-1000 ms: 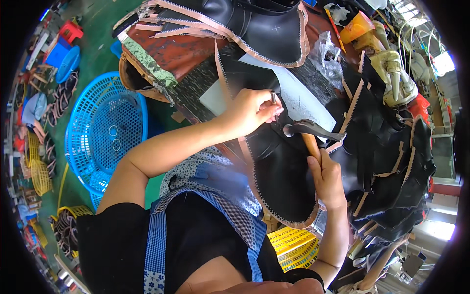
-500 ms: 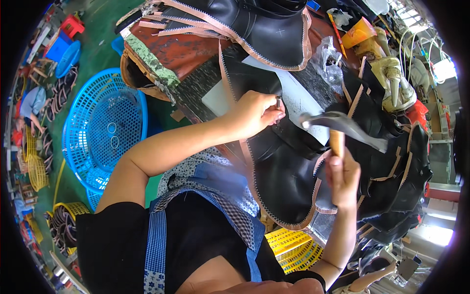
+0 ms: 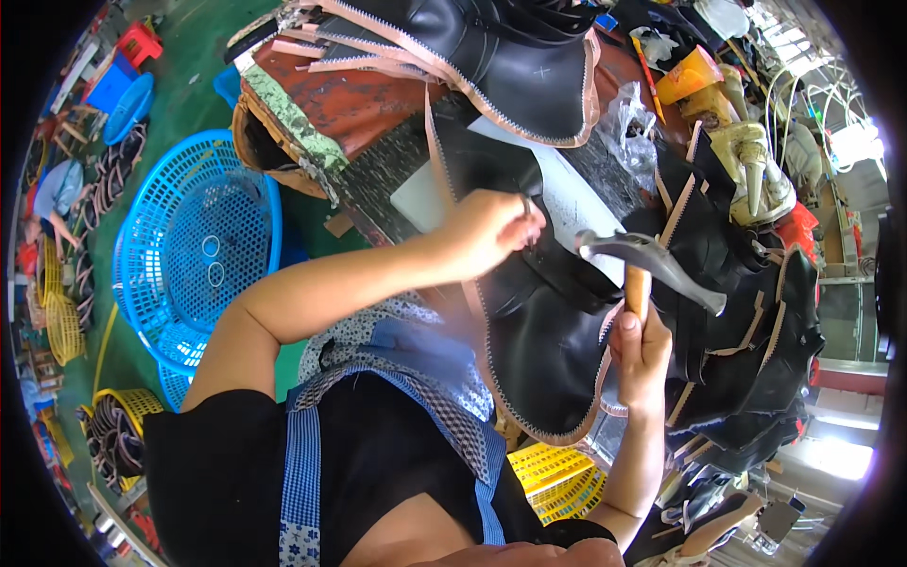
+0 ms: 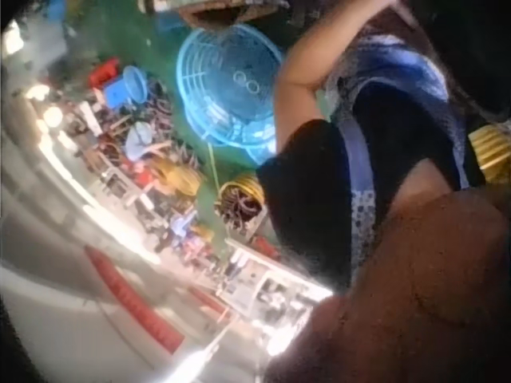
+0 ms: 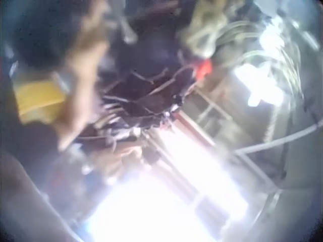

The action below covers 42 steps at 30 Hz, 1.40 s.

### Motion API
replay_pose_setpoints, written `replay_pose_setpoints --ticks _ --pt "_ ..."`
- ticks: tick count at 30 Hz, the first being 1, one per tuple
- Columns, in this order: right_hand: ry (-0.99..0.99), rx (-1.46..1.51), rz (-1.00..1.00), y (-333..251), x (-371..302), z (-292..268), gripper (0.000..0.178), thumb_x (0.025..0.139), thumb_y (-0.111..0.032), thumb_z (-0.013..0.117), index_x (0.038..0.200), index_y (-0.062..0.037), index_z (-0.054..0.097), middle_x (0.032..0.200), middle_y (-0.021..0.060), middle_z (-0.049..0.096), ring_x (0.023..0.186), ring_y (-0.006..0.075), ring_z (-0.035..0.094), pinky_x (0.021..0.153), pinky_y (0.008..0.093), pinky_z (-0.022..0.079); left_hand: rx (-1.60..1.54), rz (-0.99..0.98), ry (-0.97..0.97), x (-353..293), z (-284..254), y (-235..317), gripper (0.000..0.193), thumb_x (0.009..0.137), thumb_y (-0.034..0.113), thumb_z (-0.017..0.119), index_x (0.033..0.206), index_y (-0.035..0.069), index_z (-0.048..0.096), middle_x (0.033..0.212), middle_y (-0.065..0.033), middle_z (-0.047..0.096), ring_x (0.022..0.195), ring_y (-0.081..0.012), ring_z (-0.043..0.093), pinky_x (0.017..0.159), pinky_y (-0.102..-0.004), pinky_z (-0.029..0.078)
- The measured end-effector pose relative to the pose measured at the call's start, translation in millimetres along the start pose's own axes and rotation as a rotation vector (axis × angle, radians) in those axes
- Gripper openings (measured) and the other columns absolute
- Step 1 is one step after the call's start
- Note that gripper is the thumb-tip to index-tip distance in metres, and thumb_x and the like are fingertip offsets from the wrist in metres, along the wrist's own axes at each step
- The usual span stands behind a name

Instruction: The person attaches metal components onto shoe upper panels by hand, then hammers them secure using a punch tool and a hammer.

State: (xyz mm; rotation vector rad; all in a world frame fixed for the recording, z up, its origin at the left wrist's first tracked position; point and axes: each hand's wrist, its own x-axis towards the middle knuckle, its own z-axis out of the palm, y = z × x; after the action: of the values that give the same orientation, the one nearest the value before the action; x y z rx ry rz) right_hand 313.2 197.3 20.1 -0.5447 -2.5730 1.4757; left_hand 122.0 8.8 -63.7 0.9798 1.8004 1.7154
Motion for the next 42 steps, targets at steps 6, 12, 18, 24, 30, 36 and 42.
replay_pose_setpoints --ticks 6,12,18,24,30,36,42 --pt "0.012 0.022 -0.011 -4 6 -5 0.042 0.101 -0.038 0.054 0.084 0.0001 0.055 0.059 -0.0025 0.049 0.052 0.0041 0.043 0.047 0.0225 0.032 -0.182 -0.076 -0.03 2 -7 2 0.019 0.1 0.011 0.055 0.103 -0.006 0.061 0.092 -0.0078 0.067 0.088 -0.0131 0.065 0.081 -0.0285 0.056" --pt "0.126 0.128 -0.341 -32 4 -15 0.051 0.098 -0.051 0.051 0.08 -0.0037 0.05 0.056 -0.0026 0.041 0.043 0.005 0.035 0.039 0.0203 0.025 0.503 0.451 0.071 -1 2 5 0.008 0.091 0.005 0.063 0.093 -0.003 0.063 0.087 -0.014 0.068 0.079 -0.0268 0.069 0.07 -0.0334 0.055" --pt "-0.101 -0.22 -0.045 -9 -5 0 0.017 0.095 -0.012 0.06 0.092 0.0036 0.056 0.058 0.0157 0.048 0.048 0.0202 0.043 0.048 0.0353 0.037 0.589 0.398 -0.004 -5 6 12 0.006 0.088 0.004 0.063 0.093 0.0 0.062 0.088 -0.0145 0.067 0.079 -0.0309 0.068 0.068 -0.0364 0.054" --pt "-0.056 -0.382 -0.044 7 -15 7 0.017 0.095 -0.011 0.06 0.087 0.0034 0.054 0.059 0.0202 0.052 0.049 0.0345 0.052 0.049 0.039 0.039 -0.016 0.09 -0.027 2 1 12 0.015 0.099 0.008 0.054 0.104 -0.004 0.063 0.091 -0.0091 0.068 0.083 -0.0129 0.065 0.079 -0.0294 0.055" --pt "-0.068 -0.4 -0.024 10 -13 7 0.021 0.095 -0.012 0.061 0.083 0.003 0.052 0.061 0.0236 0.053 0.054 0.0423 0.053 0.05 0.0409 0.04 -0.006 0.009 -0.035 6 13 8 0.016 0.098 0.007 0.055 0.1 -0.006 0.064 0.088 -0.0096 0.069 0.082 -0.0135 0.067 0.077 -0.0282 0.057" --pt "-0.114 -0.387 -0.037 7 -10 -2 0.022 0.096 -0.014 0.06 0.083 0.0021 0.052 0.058 0.0185 0.051 0.048 0.0301 0.051 0.049 0.0377 0.039 -0.067 0.019 -0.001 6 16 8 0.015 0.097 0.005 0.056 0.098 -0.007 0.064 0.086 -0.0101 0.069 0.081 -0.013 0.068 0.078 -0.0275 0.057" --pt "0.072 -0.113 -0.152 -18 -9 -25 0.047 0.099 -0.044 0.052 0.077 -0.003 0.053 0.055 -0.0016 0.046 0.048 0.0072 0.041 0.044 0.0265 0.03 0.398 0.388 0.078 6 19 7 0.009 0.089 0.005 0.066 0.091 -0.003 0.065 0.088 -0.0155 0.07 0.075 -0.0251 0.07 0.068 -0.0318 0.055"
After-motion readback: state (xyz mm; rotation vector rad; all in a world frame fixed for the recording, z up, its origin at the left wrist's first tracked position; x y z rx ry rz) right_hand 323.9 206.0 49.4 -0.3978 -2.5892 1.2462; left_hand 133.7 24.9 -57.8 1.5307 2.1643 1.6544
